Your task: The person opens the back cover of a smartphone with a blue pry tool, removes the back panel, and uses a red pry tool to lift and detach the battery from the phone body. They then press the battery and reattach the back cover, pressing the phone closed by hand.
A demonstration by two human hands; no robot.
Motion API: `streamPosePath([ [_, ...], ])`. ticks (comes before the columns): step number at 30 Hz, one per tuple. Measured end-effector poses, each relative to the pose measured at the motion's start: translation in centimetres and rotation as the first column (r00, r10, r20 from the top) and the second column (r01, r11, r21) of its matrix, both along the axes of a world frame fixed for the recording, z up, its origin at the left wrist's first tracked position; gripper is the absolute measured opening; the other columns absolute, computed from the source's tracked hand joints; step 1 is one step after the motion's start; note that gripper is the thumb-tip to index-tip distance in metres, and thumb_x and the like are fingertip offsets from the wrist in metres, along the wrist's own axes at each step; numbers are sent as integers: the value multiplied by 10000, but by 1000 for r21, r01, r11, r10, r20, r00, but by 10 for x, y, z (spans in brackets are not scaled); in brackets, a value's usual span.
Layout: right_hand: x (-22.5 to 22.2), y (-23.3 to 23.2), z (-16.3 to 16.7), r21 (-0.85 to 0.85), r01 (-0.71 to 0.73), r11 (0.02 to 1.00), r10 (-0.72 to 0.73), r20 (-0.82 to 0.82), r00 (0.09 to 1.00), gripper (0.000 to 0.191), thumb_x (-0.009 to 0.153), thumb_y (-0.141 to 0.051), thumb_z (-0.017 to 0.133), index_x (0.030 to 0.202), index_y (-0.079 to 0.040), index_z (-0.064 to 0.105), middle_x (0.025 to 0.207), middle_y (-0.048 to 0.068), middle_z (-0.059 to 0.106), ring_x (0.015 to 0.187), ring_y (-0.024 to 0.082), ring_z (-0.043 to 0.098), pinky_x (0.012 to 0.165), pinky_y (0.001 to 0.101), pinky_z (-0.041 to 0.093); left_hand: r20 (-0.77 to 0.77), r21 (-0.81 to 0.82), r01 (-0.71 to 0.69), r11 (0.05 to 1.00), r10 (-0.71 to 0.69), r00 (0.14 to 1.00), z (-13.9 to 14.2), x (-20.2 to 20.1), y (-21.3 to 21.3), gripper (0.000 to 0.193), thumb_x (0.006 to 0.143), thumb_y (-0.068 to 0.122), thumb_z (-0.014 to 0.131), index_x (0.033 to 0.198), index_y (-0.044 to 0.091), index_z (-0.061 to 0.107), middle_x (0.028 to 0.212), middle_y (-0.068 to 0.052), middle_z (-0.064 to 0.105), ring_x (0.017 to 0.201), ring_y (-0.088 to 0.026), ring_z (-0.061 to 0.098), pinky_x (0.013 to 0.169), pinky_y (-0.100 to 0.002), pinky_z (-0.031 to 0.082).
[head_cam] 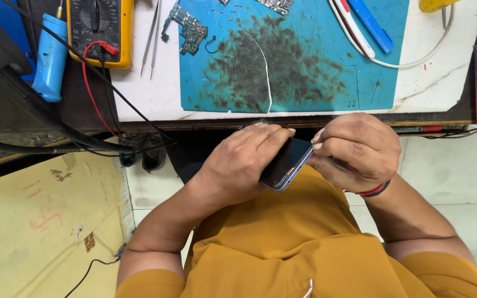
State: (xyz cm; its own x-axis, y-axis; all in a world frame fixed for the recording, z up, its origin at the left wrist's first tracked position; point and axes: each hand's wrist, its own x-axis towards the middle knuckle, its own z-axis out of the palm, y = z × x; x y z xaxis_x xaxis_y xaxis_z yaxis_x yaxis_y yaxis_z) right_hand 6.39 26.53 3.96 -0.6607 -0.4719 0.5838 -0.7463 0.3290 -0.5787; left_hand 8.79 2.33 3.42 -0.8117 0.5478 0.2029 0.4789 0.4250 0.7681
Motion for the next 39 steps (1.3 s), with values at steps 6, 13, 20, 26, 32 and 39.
streamPosePath([
  [6,1,1,-5,-22,-17,1000,16,-39,999,277,719,-43,900,866,-24,666,853,107,673,766,247,685,679,339,553,-43,-61,-9,998,7,999,0,5,2,436,893,108,687,1299,-11,581,1217,-211,683,1111,-400,680,1057,-469,520],
  [13,2,-5,-7,47,-51,998,56,-112,992,235,725,48,862,852,-40,686,859,90,656,795,283,689,741,405,620,-77,-156,-17,988,5,997,-4,0,-1,482,849,64,685,1300,-65,574,1224,-248,677,1115,-396,685,1024,-450,529],
  [20,4,-1,-8,162,-57,985,84,-166,982,246,789,-94,911,926,-74,708,912,59,673,824,252,677,706,373,509,21,-191,-38,981,43,999,-2,13,-6,626,683,47,696,1285,-77,580,1214,-268,671,1095,-425,674,975,-454,530],
  [26,33,-10,-24,88,-60,994,61,-9,998,304,745,-143,922,930,-77,691,909,59,668,823,257,675,724,380,524,221,-182,-31,983,72,973,-10,40,3,578,672,36,686,1229,-84,590,1176,-271,683,1044,-427,678,910,-459,538],
  [32,58,-14,-40,28,-16,999,12,152,988,310,706,-57,915,923,-82,696,906,59,666,814,255,671,732,378,540,387,-210,-20,978,102,917,-21,55,3,541,660,24,673,1187,-80,607,1104,-263,699,953,-443,679,843,-477,549],
  [39,59,-10,-44,-1,-33,999,33,147,989,312,708,-69,922,909,-78,683,899,40,676,807,225,679,736,353,552,385,-216,-20,976,104,917,-25,52,10,505,652,11,653,1148,-76,618,1042,-245,709,911,-441,681,816,-488,547],
])
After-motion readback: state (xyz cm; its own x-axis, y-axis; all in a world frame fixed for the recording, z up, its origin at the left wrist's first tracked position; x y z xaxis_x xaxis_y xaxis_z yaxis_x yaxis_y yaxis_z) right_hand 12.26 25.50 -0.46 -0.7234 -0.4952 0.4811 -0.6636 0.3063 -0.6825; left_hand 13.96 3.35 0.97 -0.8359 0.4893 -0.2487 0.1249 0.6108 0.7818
